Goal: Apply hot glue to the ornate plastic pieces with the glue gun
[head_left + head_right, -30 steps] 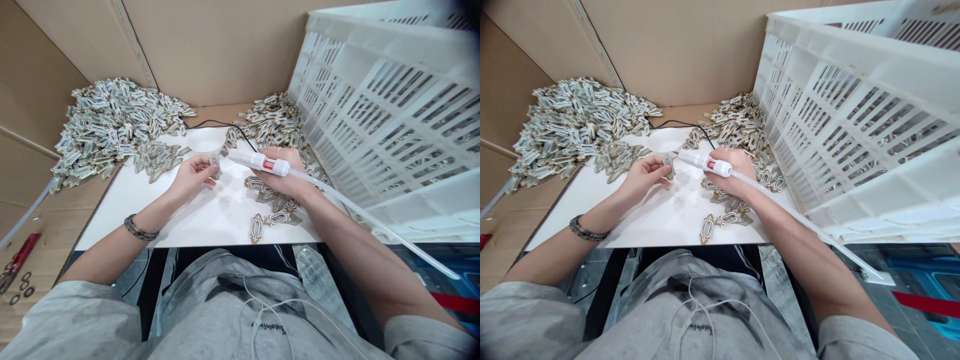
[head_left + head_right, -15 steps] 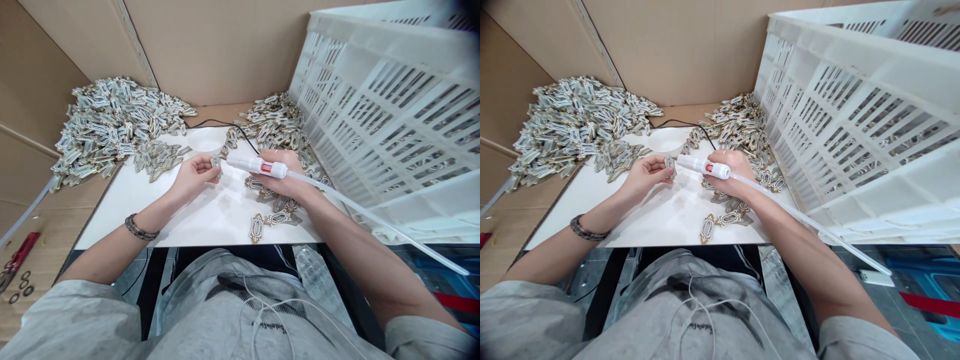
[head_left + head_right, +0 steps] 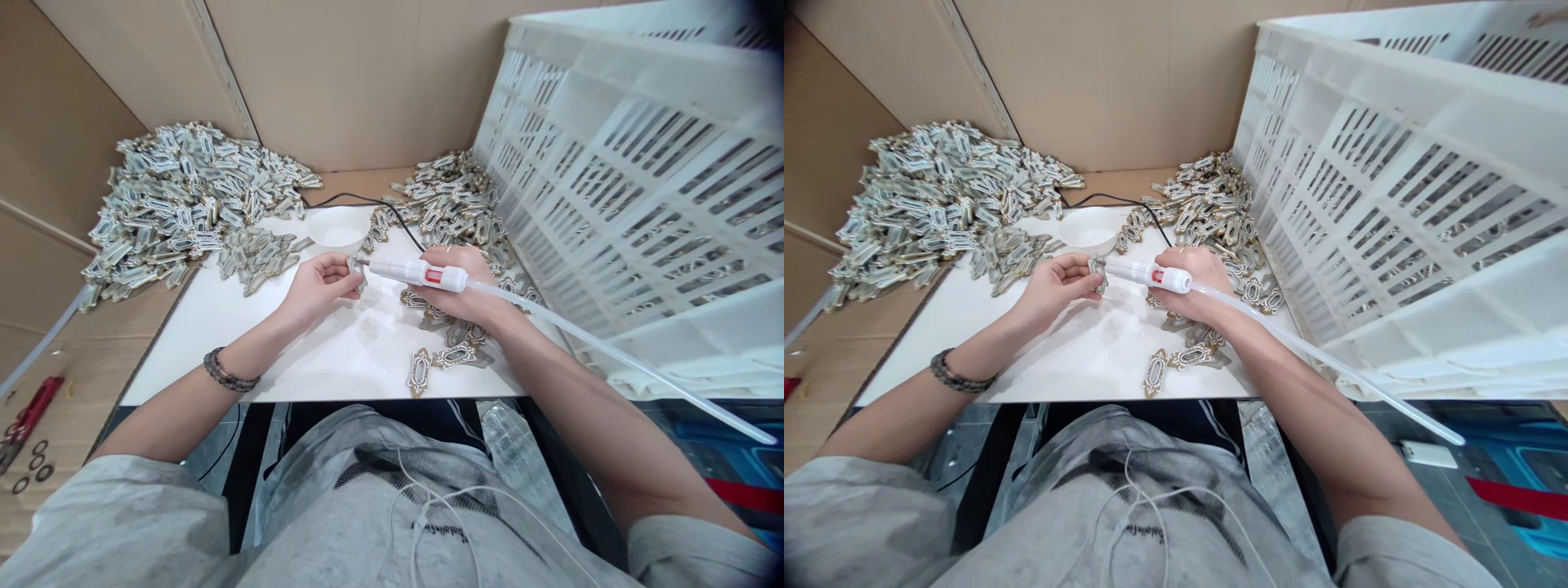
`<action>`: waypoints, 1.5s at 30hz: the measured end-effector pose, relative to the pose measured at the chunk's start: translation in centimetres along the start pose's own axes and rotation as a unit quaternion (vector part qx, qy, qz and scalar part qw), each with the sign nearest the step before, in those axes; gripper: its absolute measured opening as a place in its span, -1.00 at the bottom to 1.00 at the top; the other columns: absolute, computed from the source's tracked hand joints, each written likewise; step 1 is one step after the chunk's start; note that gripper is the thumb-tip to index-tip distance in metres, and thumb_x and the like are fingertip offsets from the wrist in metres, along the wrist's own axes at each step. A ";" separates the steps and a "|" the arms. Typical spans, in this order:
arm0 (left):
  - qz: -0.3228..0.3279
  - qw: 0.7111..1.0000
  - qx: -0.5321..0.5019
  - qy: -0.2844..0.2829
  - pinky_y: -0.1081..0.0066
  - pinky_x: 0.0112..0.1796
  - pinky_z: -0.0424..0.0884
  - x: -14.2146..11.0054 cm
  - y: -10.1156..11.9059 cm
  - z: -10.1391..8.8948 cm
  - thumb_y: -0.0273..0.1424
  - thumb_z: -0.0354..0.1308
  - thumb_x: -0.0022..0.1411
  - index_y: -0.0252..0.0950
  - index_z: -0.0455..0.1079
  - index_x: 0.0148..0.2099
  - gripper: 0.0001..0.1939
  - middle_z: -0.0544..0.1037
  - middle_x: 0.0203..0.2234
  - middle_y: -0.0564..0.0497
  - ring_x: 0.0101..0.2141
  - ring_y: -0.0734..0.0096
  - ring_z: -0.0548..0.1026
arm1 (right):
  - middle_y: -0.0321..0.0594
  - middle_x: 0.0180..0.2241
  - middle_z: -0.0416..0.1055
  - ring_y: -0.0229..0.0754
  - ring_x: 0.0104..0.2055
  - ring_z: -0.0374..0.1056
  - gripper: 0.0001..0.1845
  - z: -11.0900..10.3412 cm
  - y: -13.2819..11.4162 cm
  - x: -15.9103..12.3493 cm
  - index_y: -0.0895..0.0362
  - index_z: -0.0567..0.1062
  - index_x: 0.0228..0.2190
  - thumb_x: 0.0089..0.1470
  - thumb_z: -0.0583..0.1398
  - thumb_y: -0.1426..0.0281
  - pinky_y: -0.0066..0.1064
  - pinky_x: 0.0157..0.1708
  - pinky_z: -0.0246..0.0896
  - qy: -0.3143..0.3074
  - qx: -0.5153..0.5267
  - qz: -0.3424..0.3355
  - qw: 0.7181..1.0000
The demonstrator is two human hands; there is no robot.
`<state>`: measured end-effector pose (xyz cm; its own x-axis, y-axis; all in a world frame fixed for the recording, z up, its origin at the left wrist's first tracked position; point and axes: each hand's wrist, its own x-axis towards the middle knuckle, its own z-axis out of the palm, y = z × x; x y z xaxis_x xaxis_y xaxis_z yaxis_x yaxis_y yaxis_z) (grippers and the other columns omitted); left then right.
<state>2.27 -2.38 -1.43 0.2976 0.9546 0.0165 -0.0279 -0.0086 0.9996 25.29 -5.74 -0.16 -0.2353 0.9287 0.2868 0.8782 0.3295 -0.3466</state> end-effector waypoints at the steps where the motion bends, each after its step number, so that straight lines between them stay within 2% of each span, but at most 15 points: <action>1: 0.002 1.000 -0.001 -0.002 0.46 -0.42 0.54 0.0 0.0 0.0 -0.37 0.48 -0.12 -0.38 0.47 -0.24 -0.61 0.58 -0.44 0.00 -0.46 0.49 0.52 | -0.24 -0.46 0.41 -0.16 -0.39 0.32 -0.83 0.0 -0.1 0.0 0.05 0.29 -0.58 -0.04 0.17 0.33 -0.33 -0.41 0.07 -0.004 -0.009 0.008 1.000; 9: 0.006 1.000 -0.005 -0.011 0.47 -0.41 0.55 0.1 0.0 0.0 -0.36 0.50 -0.15 -0.38 0.48 -0.24 -0.59 0.58 -0.45 0.01 -0.46 0.49 0.52 | -0.17 -0.48 0.44 -0.11 -0.42 0.33 -0.83 0.1 0.0 0.1 0.06 0.41 -0.56 -0.01 0.14 0.28 -0.32 -0.49 -0.06 -0.004 -0.088 0.032 0.996; 17: 0.000 1.000 -0.019 -0.015 0.46 -0.39 0.55 0.2 0.0 -0.1 -0.31 0.52 -0.16 -0.36 0.50 -0.25 -0.58 0.59 -0.41 -0.01 -0.43 0.48 0.52 | -0.25 -0.59 0.35 -0.18 -0.53 0.23 -0.82 0.2 0.1 0.1 0.04 0.32 -0.64 -0.09 0.18 0.33 -0.32 -0.52 -0.10 0.029 -0.049 0.022 0.998; 31: -0.083 0.991 -0.108 -0.013 0.55 -0.38 0.55 0.4 0.1 -0.2 -0.37 0.55 -0.19 -0.36 0.53 -0.32 -0.63 0.58 -0.44 0.05 -0.47 0.57 0.50 | -0.24 -0.52 0.36 -0.19 -0.47 0.26 -0.79 0.2 0.1 -0.1 0.05 0.22 -0.62 -0.09 0.18 0.35 -0.32 -0.49 -0.05 0.048 -0.008 -0.017 0.999; 40: -0.102 0.987 -0.119 -0.018 0.60 -0.40 0.54 0.3 0.4 -0.1 -0.43 0.52 -0.14 -0.38 0.54 -0.32 -0.69 0.56 -0.48 0.07 -0.50 0.62 0.49 | -0.24 -0.51 0.33 -0.20 -0.48 0.25 -0.76 0.0 0.2 -0.2 0.05 0.18 -0.63 -0.06 0.15 0.34 -0.31 -0.48 -0.03 0.045 -0.001 -0.044 0.998; 45: -0.108 0.987 -0.113 -0.039 0.57 -0.37 0.54 0.2 0.5 -0.1 -0.45 0.50 -0.10 -0.37 0.52 -0.33 -0.73 0.55 -0.46 0.07 -0.50 0.62 0.49 | -0.22 -0.45 0.38 -0.19 -0.44 0.27 -0.79 0.1 0.3 -0.2 0.05 0.22 -0.60 -0.02 0.13 0.31 -0.31 -0.50 -0.05 0.064 -0.031 -0.041 0.997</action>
<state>2.20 -2.21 -0.92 0.3915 0.9011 -0.1863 -0.1657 0.2682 0.9490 25.55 -5.83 -0.46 -0.2558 0.8685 0.4246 0.8833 0.3885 -0.2625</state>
